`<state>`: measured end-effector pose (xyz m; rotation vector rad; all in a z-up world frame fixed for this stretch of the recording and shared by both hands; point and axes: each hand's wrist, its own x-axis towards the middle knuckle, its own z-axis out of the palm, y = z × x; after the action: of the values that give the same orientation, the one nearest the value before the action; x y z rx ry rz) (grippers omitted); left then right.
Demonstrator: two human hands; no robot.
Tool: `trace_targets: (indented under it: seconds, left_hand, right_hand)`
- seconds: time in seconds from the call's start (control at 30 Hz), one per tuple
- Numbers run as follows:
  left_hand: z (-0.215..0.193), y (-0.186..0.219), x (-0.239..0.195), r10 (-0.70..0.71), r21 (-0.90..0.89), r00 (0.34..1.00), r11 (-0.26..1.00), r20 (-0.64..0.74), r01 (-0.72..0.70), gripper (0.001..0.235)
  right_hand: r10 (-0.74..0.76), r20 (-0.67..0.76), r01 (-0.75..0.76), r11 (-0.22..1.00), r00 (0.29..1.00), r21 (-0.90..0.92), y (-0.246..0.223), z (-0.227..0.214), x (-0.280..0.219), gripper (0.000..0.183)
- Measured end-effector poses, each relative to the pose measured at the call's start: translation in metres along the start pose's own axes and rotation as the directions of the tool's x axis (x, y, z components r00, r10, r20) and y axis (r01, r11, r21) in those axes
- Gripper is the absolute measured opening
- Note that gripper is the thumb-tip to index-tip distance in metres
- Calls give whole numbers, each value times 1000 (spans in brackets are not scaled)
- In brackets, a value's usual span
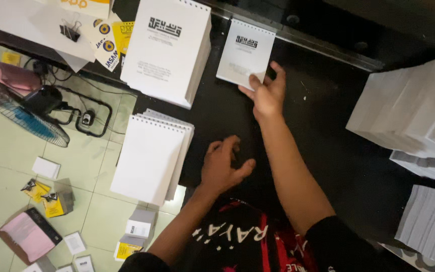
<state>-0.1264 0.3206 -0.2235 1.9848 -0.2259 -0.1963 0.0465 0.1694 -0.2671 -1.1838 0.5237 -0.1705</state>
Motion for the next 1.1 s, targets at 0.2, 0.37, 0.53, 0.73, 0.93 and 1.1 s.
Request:
trace_targets:
  seconds: [0.2,0.37,0.53,0.73,0.93,1.1]
  left_hand:
    - [2,-5,1,-75,-315,991,948,-108,38,44]
    - [30,16,23,-58,-743,982,662,-180,-97,50]
    - [57,121,37,90,-954,991,276,-98,-119,69]
    - [121,121,38,250,-940,957,-265,148,214,68]
    - [138,147,34,349,-990,930,-39,115,137,88]
    - [111,161,12,409,-973,909,228,77,-21,114]
  right_hand:
    - [-68,120,77,994,990,-72,-47,-69,-88,76]
    - [-121,200,145,984,972,-108,-98,-126,-141,66]
    - [-141,250,150,988,958,-20,-107,-181,-173,59]
    - [-201,300,211,977,933,0,-147,-211,-192,52]
    - [-217,382,223,974,898,28,-150,-241,-187,48]
    - [-42,462,12,998,886,68,-123,-254,-183,57]
